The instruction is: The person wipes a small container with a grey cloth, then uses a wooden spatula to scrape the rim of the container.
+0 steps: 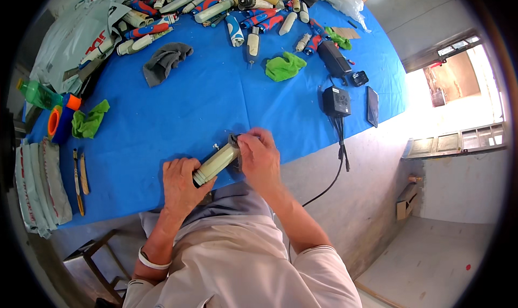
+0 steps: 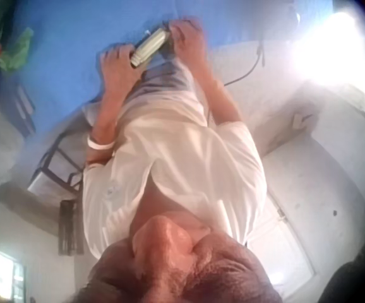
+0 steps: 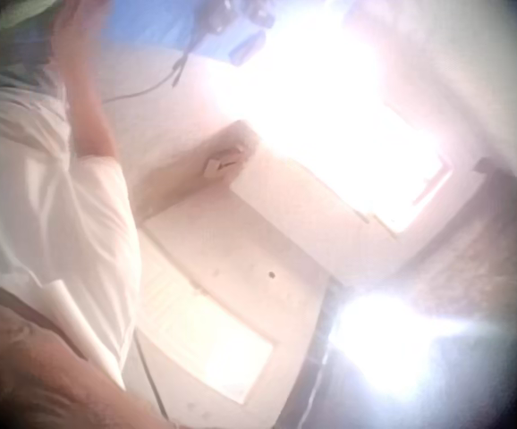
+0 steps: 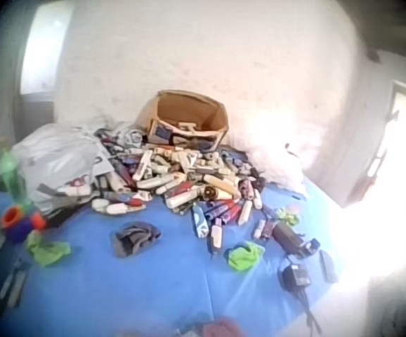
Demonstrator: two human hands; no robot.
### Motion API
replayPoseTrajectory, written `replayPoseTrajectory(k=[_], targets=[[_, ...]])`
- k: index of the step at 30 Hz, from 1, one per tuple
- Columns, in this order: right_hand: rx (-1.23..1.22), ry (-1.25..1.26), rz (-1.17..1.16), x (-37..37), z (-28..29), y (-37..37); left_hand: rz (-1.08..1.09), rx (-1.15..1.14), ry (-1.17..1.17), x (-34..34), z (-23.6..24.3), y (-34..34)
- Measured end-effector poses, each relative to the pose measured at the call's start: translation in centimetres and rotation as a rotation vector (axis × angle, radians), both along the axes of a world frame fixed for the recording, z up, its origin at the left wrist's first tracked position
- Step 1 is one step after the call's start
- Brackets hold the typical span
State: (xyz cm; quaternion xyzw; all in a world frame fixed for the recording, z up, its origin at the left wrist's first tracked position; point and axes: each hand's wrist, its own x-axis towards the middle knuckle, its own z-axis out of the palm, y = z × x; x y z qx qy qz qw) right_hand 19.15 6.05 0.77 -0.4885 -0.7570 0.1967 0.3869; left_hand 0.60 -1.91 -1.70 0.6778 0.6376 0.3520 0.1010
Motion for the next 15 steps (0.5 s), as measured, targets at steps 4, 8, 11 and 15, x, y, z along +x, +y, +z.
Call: replayPoseTrajectory(k=[4,8,11,15], targets=[[0.097,-0.017,0.178,-1.6,-0.1,-3.0,-0.016,-0.001,-0.011,0.1,0.0,0.1],[-0.052,0.113,0.251,-3.0,0.5,-4.4,-0.012,0.012,0.018,-0.1,-0.1,0.1],[0.083,-0.058,0.015,-0.3,-0.5,-0.5,-0.016,0.021,-0.002,-0.1,0.1,0.1],[-0.072,0.033,-0.158,1.4,-0.2,1.4,-0.017,0.006,0.000,-0.1,0.0,0.1]])
